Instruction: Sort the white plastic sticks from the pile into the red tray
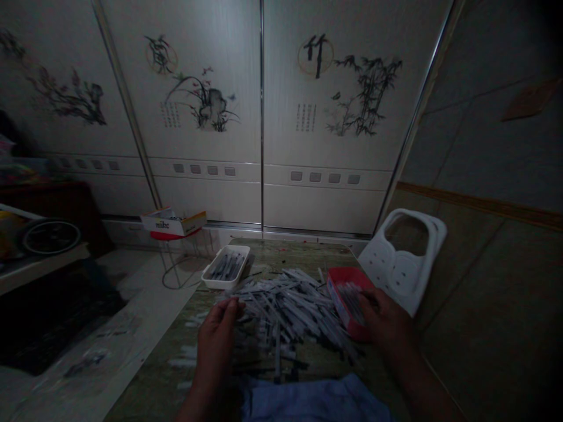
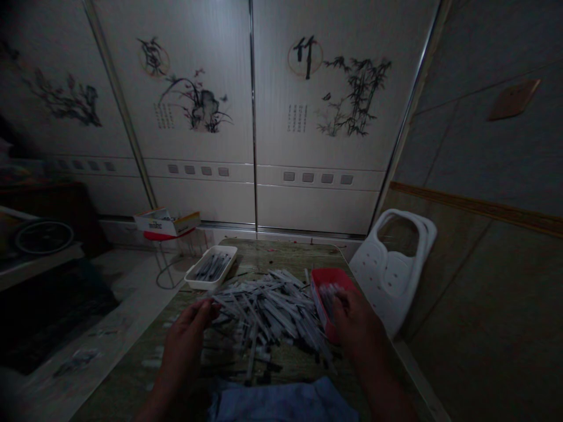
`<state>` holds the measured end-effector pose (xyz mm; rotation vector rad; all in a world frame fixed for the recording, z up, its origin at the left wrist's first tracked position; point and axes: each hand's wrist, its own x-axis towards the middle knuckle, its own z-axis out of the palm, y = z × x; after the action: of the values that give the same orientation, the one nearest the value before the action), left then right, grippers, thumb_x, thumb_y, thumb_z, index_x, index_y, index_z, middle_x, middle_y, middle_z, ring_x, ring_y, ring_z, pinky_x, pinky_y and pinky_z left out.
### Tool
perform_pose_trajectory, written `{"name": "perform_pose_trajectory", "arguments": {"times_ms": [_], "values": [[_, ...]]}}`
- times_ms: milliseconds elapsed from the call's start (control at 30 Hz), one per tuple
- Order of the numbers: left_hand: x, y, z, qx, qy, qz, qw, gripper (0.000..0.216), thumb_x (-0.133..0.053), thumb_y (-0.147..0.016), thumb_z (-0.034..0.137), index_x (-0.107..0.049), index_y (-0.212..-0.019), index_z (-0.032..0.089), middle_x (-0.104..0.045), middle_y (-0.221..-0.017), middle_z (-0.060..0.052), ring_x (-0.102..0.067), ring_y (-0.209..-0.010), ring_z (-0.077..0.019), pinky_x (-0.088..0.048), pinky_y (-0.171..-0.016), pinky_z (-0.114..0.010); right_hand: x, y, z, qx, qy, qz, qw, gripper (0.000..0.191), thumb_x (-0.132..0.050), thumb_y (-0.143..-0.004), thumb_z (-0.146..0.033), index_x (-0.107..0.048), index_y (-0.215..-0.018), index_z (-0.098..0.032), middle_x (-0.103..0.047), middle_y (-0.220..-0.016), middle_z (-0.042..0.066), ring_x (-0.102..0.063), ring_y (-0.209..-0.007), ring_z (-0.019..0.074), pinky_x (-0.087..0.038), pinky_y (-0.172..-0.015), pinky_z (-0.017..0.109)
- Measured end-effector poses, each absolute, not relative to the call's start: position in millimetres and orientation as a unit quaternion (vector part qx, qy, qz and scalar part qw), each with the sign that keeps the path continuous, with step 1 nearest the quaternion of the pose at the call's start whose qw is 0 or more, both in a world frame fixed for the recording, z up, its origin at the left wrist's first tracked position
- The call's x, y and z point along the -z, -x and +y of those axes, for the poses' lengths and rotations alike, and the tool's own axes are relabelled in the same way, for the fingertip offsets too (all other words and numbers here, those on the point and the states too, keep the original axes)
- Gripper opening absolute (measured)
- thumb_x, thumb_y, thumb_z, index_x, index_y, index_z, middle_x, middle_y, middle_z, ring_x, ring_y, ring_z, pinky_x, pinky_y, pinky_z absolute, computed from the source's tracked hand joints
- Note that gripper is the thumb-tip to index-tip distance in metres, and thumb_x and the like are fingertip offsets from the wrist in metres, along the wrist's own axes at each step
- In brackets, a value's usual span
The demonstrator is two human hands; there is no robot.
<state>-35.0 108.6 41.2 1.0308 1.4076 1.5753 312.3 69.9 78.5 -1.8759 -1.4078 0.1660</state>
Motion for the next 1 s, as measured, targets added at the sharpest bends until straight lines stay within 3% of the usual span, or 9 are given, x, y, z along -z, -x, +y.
{"name": "perform_pose_trajectory", "arguments": {"times_ms": [167,233,400,667,1000], "values": [[-41,36,108,-0.628,-0.397,0.540,0.397,0.051,-0.074,-0.074,0.063,-0.074,-0.096,0.017,-0.078,-0.091,-0.007,-0.071,-0.089,-0.0247,-0.053,-0.084,-0.035,-64,-252,62,-0.178,0.672,-0.641,0.326,0.024,-0.050,-0.094,-0.037,-0.070,-0.097,-0.023,-0.076,-0.092,0.005,-0.070,-0.084,0.0224,-0.047,-0.070,0.030],[-41,36,108,-0.626,-0.399,0.538,0.399,0.050,-0.074,-0.075,0.063,-0.074,-0.096,0.017,-0.078,-0.091,-0.007,-0.071,-0.088,-0.0245,-0.053,-0.083,-0.035,-55,-231,61,-0.164,0.675,-0.671,0.259,0.021,-0.049,-0.095,-0.031,-0.068,-0.093,-0.023,-0.075,-0.088,0.004,-0.069,-0.083,0.0204,-0.044,-0.069,0.028],[-40,36,109,-0.607,-0.408,0.539,0.418,0.049,-0.072,-0.076,0.061,-0.073,-0.097,0.017,-0.078,-0.091,-0.008,-0.071,-0.088,-0.0255,-0.053,-0.083,-0.036,-40,-195,62,-0.143,0.683,-0.689,0.199,0.008,-0.061,-0.091,-0.027,-0.067,-0.087,-0.023,-0.076,-0.087,0.003,-0.069,-0.081,0.0188,-0.034,-0.064,0.026],[-32,28,105,-0.476,-0.573,0.553,0.373,0.030,-0.064,-0.081,0.050,-0.072,-0.081,0.020,-0.073,-0.076,-0.005,-0.068,-0.078,-0.0253,-0.050,-0.071,-0.032,-30,-176,74,-0.109,0.701,-0.686,0.162,0.007,-0.063,-0.091,-0.027,-0.068,-0.090,-0.022,-0.077,-0.088,0.005,-0.070,-0.082,0.0219,-0.029,-0.062,0.028],[-32,23,96,-0.301,-0.706,0.592,0.246,0.019,-0.052,-0.087,0.030,-0.070,-0.084,0.023,-0.075,-0.084,-0.007,-0.069,-0.082,-0.0245,-0.041,-0.069,-0.030,-36,-190,66,-0.094,0.719,-0.662,0.190,0.020,-0.049,-0.099,-0.028,-0.064,-0.088,-0.023,-0.073,-0.083,0.003,-0.067,-0.076,0.0181,-0.030,-0.062,0.027]]}}
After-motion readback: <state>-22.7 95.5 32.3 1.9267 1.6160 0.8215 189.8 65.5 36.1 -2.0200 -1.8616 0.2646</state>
